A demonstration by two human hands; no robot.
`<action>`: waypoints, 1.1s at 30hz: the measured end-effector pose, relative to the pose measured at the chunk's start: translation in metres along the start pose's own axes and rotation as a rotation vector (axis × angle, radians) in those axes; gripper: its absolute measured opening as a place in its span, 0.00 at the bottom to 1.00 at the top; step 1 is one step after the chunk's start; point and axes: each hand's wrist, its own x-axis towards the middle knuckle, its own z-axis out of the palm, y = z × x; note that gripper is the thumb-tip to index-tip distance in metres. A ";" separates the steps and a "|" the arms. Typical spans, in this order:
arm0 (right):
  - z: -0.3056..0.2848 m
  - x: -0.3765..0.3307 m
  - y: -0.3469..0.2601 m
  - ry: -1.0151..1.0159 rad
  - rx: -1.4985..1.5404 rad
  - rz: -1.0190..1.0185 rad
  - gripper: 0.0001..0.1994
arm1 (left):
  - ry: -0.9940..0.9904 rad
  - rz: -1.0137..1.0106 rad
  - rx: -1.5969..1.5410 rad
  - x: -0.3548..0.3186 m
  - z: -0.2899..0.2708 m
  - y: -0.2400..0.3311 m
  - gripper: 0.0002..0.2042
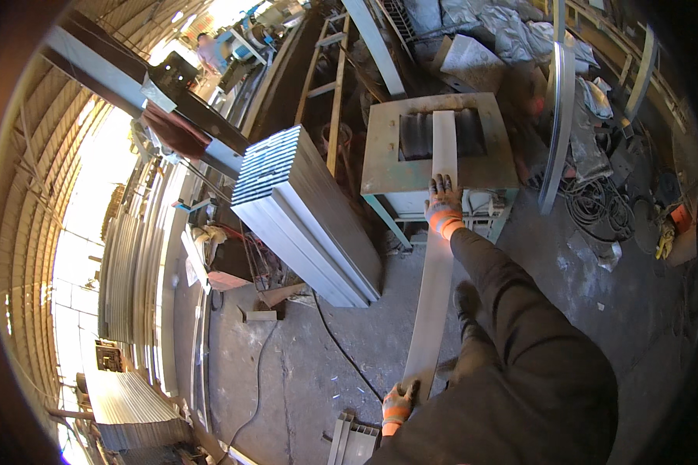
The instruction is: The person repeatedly feeds long metal sheets through a benchtop grinding or polishing machine, flipping and repositioning each sheet to smooth its surface. Finished sheets are stacked nearby. The person wears gloves and handles the sheets by hand.
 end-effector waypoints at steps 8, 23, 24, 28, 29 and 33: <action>0.000 0.011 0.000 -0.056 0.019 0.010 0.40 | -0.078 -0.018 0.009 0.007 -0.014 0.008 0.39; 0.046 -0.114 -0.010 0.274 1.052 0.416 0.43 | 0.323 0.105 0.274 -0.096 -0.093 -0.157 0.34; 0.044 -0.120 -0.009 0.146 1.469 0.503 0.42 | 0.341 0.177 0.182 -0.100 -0.099 -0.172 0.32; -0.007 -0.138 -0.022 -0.448 2.202 0.308 0.35 | 0.375 0.241 0.036 -0.088 -0.100 -0.215 0.31; -0.027 -0.146 -0.032 -0.389 2.116 0.120 0.33 | 0.382 0.274 -0.007 -0.076 -0.099 -0.219 0.32; -0.096 -0.189 -0.087 -0.342 2.002 -0.050 0.24 | 0.192 0.254 0.019 0.003 -0.121 -0.179 0.35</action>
